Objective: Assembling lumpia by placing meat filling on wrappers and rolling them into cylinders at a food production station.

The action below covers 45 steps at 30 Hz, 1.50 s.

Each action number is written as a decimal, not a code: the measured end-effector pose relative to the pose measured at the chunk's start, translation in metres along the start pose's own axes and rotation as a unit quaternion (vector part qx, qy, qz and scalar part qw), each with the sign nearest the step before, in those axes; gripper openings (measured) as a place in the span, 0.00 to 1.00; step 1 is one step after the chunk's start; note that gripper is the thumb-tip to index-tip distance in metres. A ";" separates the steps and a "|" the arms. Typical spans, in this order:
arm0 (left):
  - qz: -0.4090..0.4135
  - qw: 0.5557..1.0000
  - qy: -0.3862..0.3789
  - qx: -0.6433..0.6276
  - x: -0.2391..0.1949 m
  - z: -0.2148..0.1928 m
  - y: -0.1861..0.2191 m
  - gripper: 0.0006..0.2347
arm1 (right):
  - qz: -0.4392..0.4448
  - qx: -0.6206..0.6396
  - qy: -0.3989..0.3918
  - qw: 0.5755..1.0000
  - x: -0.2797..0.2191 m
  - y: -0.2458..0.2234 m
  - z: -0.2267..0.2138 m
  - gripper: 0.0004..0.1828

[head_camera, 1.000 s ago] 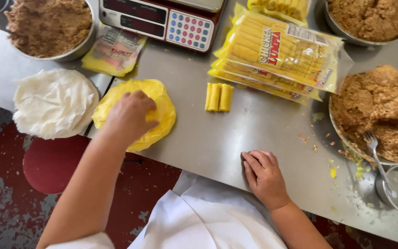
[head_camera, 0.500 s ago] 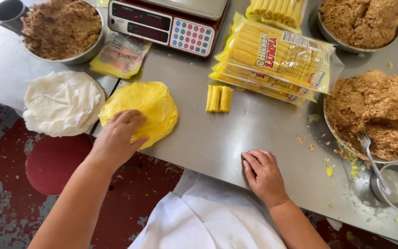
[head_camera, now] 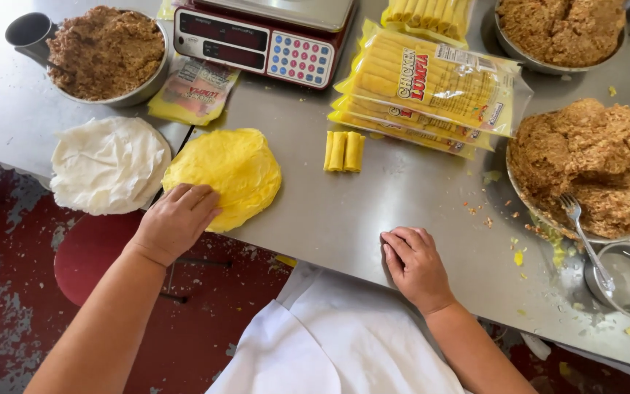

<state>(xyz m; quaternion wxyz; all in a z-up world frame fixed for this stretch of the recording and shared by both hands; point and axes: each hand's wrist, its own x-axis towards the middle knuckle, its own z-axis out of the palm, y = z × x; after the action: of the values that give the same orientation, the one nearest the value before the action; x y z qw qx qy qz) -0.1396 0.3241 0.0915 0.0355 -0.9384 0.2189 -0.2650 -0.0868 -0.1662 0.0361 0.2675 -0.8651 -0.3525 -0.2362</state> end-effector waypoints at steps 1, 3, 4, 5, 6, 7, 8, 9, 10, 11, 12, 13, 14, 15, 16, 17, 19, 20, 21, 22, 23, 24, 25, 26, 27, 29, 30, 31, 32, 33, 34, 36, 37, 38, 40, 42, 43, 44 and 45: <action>0.002 1.000 0.000 0.002 -0.003 0.005 -0.003 0.11 | 0.000 0.000 0.003 1.000 -0.001 0.000 0.000 0.12; 0.043 0.998 -0.013 0.052 -0.010 0.012 -0.011 0.08 | 0.001 0.003 0.002 1.000 0.000 -0.001 0.000 0.12; 0.044 0.997 -0.012 0.056 -0.003 0.008 -0.013 0.08 | 0.000 0.005 0.006 1.000 0.001 -0.001 0.001 0.12; 0.020 0.999 -0.038 0.027 0.003 0.006 -0.012 0.07 | 0.001 -0.001 -0.003 1.000 0.000 -0.001 0.000 0.12; -0.003 0.998 -0.063 -0.002 0.009 0.004 -0.012 0.06 | 0.003 -0.006 -0.012 1.000 0.000 -0.001 0.000 0.12; -0.002 0.998 -0.063 -0.002 0.014 0.001 -0.015 0.06 | 0.003 -0.006 -0.011 1.000 -0.001 -0.001 -0.001 0.12; -0.064 0.992 -0.095 -0.045 0.018 -0.002 -0.018 0.08 | 0.013 -0.006 -0.014 1.000 -0.001 -0.002 -0.001 0.12; -0.129 0.980 -0.124 -0.087 0.021 -0.005 -0.020 0.10 | 0.020 -0.005 -0.018 1.000 -0.001 -0.002 -0.001 0.12; -0.130 0.980 -0.124 -0.086 0.027 -0.010 -0.019 0.10 | 0.019 -0.004 -0.018 1.000 -0.002 -0.001 0.001 0.12; -0.157 0.974 -0.133 -0.093 0.034 -0.014 -0.019 0.10 | 0.016 -0.009 -0.021 1.000 -0.003 0.000 0.001 0.12; -0.185 0.967 -0.142 -0.101 0.041 -0.017 -0.019 0.11 | 0.014 -0.015 -0.023 1.000 -0.004 0.002 0.003 0.13; -0.187 0.967 -0.142 -0.102 0.045 -0.015 -0.019 0.11 | 0.013 -0.015 -0.024 1.000 -0.003 0.002 0.002 0.13; -0.203 0.965 -0.138 -0.095 0.048 -0.012 -0.020 0.10 | 0.016 -0.019 -0.028 0.999 -0.003 0.002 0.002 0.13; -0.219 0.962 -0.136 -0.087 0.051 -0.010 -0.021 0.10 | 0.021 -0.022 -0.031 0.999 -0.004 0.001 0.003 0.13; -0.221 0.962 -0.137 -0.087 0.051 -0.002 -0.023 0.10 | 0.021 -0.021 -0.033 0.999 -0.004 0.001 0.003 0.13; -0.223 0.968 -0.095 -0.057 0.052 0.006 -0.027 0.08 | 0.017 -0.021 -0.022 0.999 -0.003 0.001 0.003 0.13; -0.230 0.971 -0.054 -0.026 0.051 0.018 -0.027 0.07 | 0.011 -0.019 -0.016 1.000 -0.003 0.000 0.003 0.12; -0.208 0.975 -0.070 -0.024 0.049 0.022 -0.022 0.07 | 0.013 -0.024 -0.012 1.000 -0.004 0.000 0.002 0.12; -0.189 0.978 -0.084 -0.019 0.047 0.025 -0.019 0.09 | 0.009 -0.027 -0.007 1.000 -0.001 0.002 0.004 0.12; -0.197 0.977 -0.083 -0.015 0.053 -0.007 -0.008 0.09 | 0.002 -0.023 -0.009 1.000 -0.001 0.001 0.004 0.12; -0.196 0.960 -0.172 -0.103 0.064 -0.037 0.001 0.17 | 0.006 -0.023 -0.007 1.000 -0.002 0.001 0.004 0.12; -0.192 0.928 -0.257 -0.190 0.076 -0.066 0.010 0.24 | 0.010 -0.023 -0.006 1.000 -0.002 0.001 0.004 0.12; -0.189 0.927 -0.261 -0.192 0.074 -0.072 0.009 0.24 | 0.016 -0.023 -0.008 1.000 -0.001 0.001 0.004 0.12; -0.204 0.919 -0.261 -0.213 0.071 -0.077 0.008 0.22 | 0.012 -0.029 -0.005 1.000 0.000 0.002 0.005 0.12; -0.226 0.909 -0.260 -0.235 0.064 -0.083 0.010 0.19 | 0.003 -0.033 -0.006 0.999 -0.001 0.003 0.004 0.12; -0.202 0.924 -0.258 -0.197 0.047 -0.069 0.003 0.17 | 0.005 -0.027 -0.013 1.000 -0.003 -0.001 0.000 0.12; -0.175 0.939 -0.251 -0.155 0.041 -0.062 -0.003 0.15 | 0.004 -0.023 -0.013 1.000 0.001 -0.001 0.000 0.12; -0.177 0.940 -0.249 -0.154 0.034 -0.051 0.001 0.15 | 0.001 -0.023 -0.012 1.000 0.001 0.000 0.001 0.12; -0.085 0.980 -0.172 -0.052 0.028 -0.040 0.005 0.13 | 0.000 -0.023 -0.007 1.000 0.001 0.003 0.003 0.12; 0.009 0.994 -0.093 0.051 0.020 -0.029 0.010 0.11 | 0.001 -0.022 -0.004 1.000 -0.002 0.003 0.004 0.11; 0.009 0.994 -0.094 0.051 0.019 -0.023 0.009 0.11 | 0.001 -0.021 -0.004 1.000 -0.003 0.003 0.004 0.11; 0.012 0.994 -0.098 0.052 0.019 -0.010 0.006 0.12 | 0.002 -0.020 -0.004 1.000 -0.003 0.004 0.005 0.11; 0.016 0.994 -0.097 0.051 0.021 -0.004 -0.001 0.12 | 0.005 -0.022 -0.003 1.000 -0.003 0.004 0.005 0.11; -0.030 0.995 -0.094 0.005 0.024 0.003 -0.008 0.10 | 0.004 -0.024 -0.005 1.000 -0.003 0.003 0.004 0.11; -0.078 0.992 -0.090 -0.040 0.035 0.004 -0.018 0.09 | 0.001 -0.024 -0.009 1.000 -0.003 0.002 0.002 0.12; -0.164 0.971 -0.124 -0.119 0.053 -0.007 -0.027 0.10 | 0.008 -0.028 -0.017 0.999 0.000 0.000 0.001 0.11; -0.163 0.972 -0.122 -0.118 0.057 -0.003 -0.035 0.10 | 0.008 -0.029 -0.015 0.999 0.000 -0.001 0.001 0.11; -0.198 0.960 -0.144 -0.138 0.062 0.002 -0.044 0.10 | 0.010 -0.030 -0.015 0.999 0.001 -0.001 0.002 0.11; -0.232 0.945 -0.166 -0.159 0.067 0.008 -0.051 0.11 | 0.013 -0.032 -0.016 0.999 0.000 -0.001 0.001 0.11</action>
<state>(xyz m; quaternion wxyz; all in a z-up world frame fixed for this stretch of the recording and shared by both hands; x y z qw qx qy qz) -0.0643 0.3413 0.1261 -0.1411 -0.9873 0.0251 -0.0685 -0.0873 -0.1643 0.0358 0.2370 -0.8816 -0.3374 -0.2299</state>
